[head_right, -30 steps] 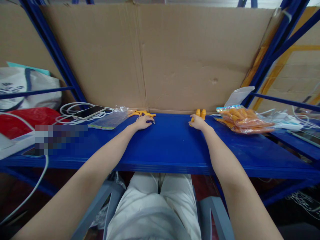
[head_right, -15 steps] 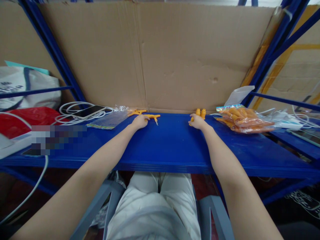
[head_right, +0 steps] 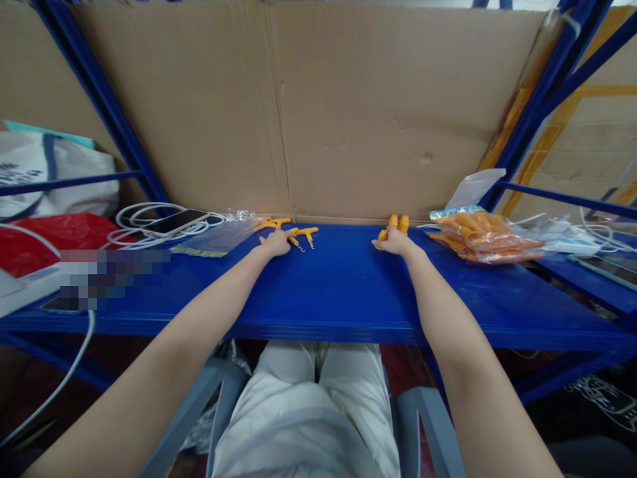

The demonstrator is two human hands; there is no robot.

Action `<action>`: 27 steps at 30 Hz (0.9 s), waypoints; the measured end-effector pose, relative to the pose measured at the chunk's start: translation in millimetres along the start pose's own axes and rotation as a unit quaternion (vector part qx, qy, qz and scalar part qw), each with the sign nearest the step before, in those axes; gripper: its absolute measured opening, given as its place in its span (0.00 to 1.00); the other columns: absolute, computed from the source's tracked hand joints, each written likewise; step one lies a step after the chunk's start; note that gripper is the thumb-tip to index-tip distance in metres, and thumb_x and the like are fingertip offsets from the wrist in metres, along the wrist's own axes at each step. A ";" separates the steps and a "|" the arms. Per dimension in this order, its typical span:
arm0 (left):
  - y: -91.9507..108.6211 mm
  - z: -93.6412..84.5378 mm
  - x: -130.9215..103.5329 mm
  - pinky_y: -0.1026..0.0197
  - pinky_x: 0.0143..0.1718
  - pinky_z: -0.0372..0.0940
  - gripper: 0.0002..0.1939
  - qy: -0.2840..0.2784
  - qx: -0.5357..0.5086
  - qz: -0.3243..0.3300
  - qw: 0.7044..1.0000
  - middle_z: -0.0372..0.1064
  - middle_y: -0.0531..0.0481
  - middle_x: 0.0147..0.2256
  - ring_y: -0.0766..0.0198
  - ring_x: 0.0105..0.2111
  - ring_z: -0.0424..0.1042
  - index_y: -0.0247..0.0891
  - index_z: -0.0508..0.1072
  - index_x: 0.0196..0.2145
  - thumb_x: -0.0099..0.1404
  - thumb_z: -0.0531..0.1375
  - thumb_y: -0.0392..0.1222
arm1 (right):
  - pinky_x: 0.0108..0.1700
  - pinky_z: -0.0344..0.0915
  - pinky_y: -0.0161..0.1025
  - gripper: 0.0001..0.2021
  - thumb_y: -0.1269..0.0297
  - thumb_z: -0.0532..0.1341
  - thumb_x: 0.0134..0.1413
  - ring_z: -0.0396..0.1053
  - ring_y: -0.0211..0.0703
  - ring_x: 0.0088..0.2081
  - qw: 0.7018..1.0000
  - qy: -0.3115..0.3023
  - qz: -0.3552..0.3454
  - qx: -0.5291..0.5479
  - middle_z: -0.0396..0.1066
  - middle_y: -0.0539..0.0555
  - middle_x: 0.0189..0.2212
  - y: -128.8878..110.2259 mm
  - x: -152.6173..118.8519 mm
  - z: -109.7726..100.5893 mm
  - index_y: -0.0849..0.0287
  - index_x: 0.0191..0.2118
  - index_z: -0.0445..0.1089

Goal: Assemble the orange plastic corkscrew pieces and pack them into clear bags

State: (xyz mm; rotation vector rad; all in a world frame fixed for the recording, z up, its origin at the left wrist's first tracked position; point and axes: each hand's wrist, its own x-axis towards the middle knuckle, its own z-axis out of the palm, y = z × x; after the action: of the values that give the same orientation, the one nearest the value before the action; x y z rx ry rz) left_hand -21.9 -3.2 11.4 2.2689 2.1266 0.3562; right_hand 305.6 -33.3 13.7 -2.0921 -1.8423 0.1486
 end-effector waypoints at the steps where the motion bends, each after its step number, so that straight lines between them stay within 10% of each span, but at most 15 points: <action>1: -0.2 0.4 0.3 0.32 0.61 0.54 0.26 -0.003 0.000 -0.005 1.000 0.63 0.44 0.63 0.41 0.63 0.61 0.55 0.71 0.59 0.66 0.55 0.38 | 0.52 0.69 0.50 0.24 0.56 0.63 0.56 0.73 0.64 0.50 1.000 -0.013 0.007 -0.006 0.74 0.69 0.46 1.4 0.4 -0.4 0.67 0.53 0.70; 9: -5.3 0.6 4.6 0.60 0.58 0.63 0.22 0.034 -0.032 0.052 0.998 0.71 0.45 0.56 0.56 0.56 0.70 0.46 0.75 0.55 0.66 0.56 0.34 | 0.51 0.68 0.53 0.14 0.61 0.63 0.56 0.74 0.65 0.49 0.998 0.012 -0.057 -0.036 0.76 0.67 0.42 0.2 3.6 2.1 0.66 0.42 0.77; 27: 14.6 0.9 -6.3 0.59 0.50 0.67 0.17 0.049 -0.087 0.185 0.978 0.78 0.46 0.47 0.55 0.48 0.75 0.41 0.77 0.51 0.66 0.58 0.40 | 0.51 0.69 0.44 0.19 0.68 0.64 0.52 0.76 0.54 0.48 0.962 0.034 -0.269 -0.024 0.77 0.62 0.48 -44.4 -6.4 18.1 0.64 0.51 0.75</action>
State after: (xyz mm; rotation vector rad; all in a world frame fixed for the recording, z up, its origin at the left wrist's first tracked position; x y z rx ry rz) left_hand -7.6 -10.4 11.9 2.5785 1.6214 0.6453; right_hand 257.4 -32.0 10.3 -1.5231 -2.3077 -0.1040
